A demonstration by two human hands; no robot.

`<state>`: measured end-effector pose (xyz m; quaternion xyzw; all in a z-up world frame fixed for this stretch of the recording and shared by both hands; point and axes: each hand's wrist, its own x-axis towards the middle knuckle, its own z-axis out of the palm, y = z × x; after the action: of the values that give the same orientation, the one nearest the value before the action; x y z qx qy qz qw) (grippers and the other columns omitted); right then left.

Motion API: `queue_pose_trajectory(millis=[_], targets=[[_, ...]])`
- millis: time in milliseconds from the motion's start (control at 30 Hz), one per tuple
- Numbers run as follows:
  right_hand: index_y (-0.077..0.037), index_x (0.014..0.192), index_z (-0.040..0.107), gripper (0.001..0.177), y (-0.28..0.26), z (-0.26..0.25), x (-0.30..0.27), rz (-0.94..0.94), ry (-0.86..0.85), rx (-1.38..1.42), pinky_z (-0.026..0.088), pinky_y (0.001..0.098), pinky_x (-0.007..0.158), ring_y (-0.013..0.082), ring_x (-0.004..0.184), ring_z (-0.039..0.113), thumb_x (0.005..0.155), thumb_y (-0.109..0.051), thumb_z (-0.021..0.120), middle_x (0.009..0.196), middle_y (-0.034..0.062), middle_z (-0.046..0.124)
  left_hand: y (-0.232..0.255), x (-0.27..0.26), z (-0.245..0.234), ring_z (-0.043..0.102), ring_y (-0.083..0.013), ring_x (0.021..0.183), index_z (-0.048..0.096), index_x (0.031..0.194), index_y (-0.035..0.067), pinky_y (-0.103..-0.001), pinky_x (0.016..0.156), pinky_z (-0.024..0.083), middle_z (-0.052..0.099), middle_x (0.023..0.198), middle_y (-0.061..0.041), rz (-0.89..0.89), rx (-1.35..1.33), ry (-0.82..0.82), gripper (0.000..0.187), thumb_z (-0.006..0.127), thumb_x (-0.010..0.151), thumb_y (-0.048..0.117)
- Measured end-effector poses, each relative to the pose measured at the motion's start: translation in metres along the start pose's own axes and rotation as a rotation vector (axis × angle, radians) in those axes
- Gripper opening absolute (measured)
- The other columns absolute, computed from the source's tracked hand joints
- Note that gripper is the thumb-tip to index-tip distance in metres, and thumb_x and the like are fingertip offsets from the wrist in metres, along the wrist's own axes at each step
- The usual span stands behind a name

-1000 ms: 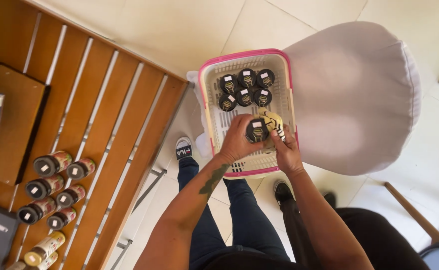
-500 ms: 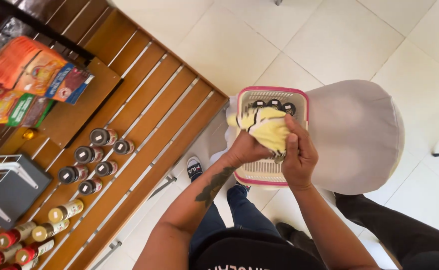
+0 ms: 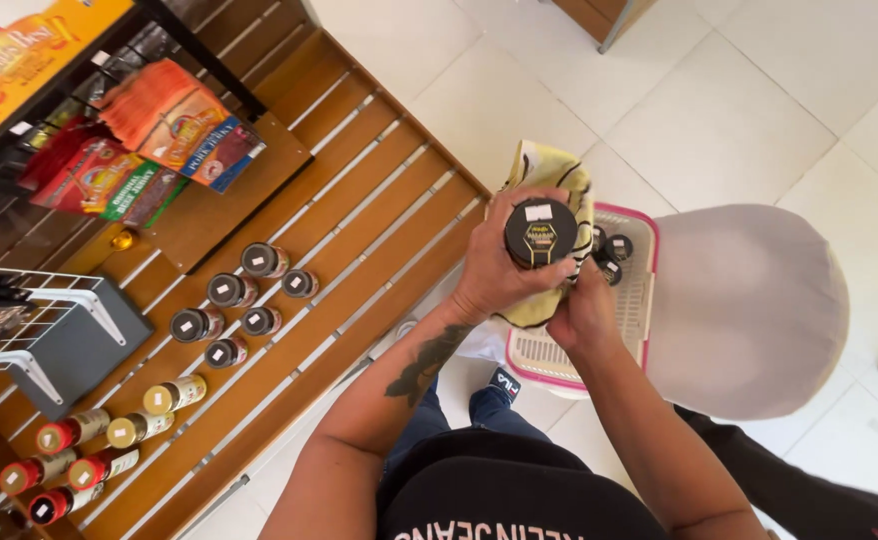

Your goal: The person wipes the tops of small jars with a yellow cloth and places them into a pink basket. They also wipe the wooden shelf surface with the cloth. The person repeats this process for several jars, picking them up from the shelf, cleaning them, and arranging them in the basket.

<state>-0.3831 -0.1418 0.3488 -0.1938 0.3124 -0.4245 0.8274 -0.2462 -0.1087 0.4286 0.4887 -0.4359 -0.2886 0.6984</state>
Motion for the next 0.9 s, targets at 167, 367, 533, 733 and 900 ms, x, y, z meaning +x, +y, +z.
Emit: queue_pose_trajectory(millis=[167,367,533,733,900], targets=[[-0.002,0.128,0.065,0.035,0.027,0.020,0.002,0.029,-0.015,-0.012,0.060,0.0507,0.086,0.0272,0.085,0.071,0.106,-0.023,0.048,0.104,0.0168,0.072,0.004,-0.001,-0.024,0.074,-0.0229,0.103,0.060,0.121,0.006,-0.033,0.093,0.058,0.074,0.114,-0.010,0.057,0.068,-0.008,0.074,0.098,0.060,0.024],[0.000,0.127,0.065,0.035,0.043,0.030,0.001,0.055,-0.019,-0.045,0.061,0.0505,0.082,0.0301,0.084,0.072,0.107,-0.022,0.048,0.103,0.0194,0.072,0.002,-0.004,-0.041,0.073,-0.0268,0.105,0.063,0.122,0.010,-0.037,0.096,0.057,0.073,0.114,-0.009,0.104,0.117,-0.052,0.075,0.099,0.059,0.029],[0.001,0.126,0.065,0.034,0.046,0.027,-0.007,0.057,-0.019,-0.073,0.061,0.0503,0.078,0.0323,0.083,0.073,0.107,-0.022,0.048,0.102,0.0213,0.072,-0.003,-0.017,-0.047,0.071,-0.0299,0.110,0.063,0.127,0.010,-0.041,0.099,0.056,0.072,0.118,-0.011,0.142,0.150,-0.076,0.083,0.100,0.058,0.037],[0.002,0.124,0.065,0.034,0.046,0.017,-0.017,0.074,-0.010,-0.105,0.062,0.0501,0.074,0.0353,0.083,0.073,0.107,-0.021,0.047,0.101,0.0239,0.071,0.005,-0.030,-0.047,0.071,-0.0271,0.113,0.060,0.131,0.011,-0.039,0.101,0.055,0.072,0.121,-0.008,0.130,0.151,-0.066,0.086,0.099,0.059,0.039],[0.004,0.123,0.065,0.034,0.045,0.008,-0.024,0.093,-0.012,-0.137,0.063,0.0499,0.070,0.0382,0.082,0.074,0.107,-0.020,0.047,0.100,0.0265,0.071,0.007,-0.034,-0.057,0.072,-0.0289,0.105,0.064,0.123,0.012,-0.040,0.095,0.057,0.073,0.110,-0.009,0.092,0.236,-0.008,0.069,0.095,0.062,0.024]])
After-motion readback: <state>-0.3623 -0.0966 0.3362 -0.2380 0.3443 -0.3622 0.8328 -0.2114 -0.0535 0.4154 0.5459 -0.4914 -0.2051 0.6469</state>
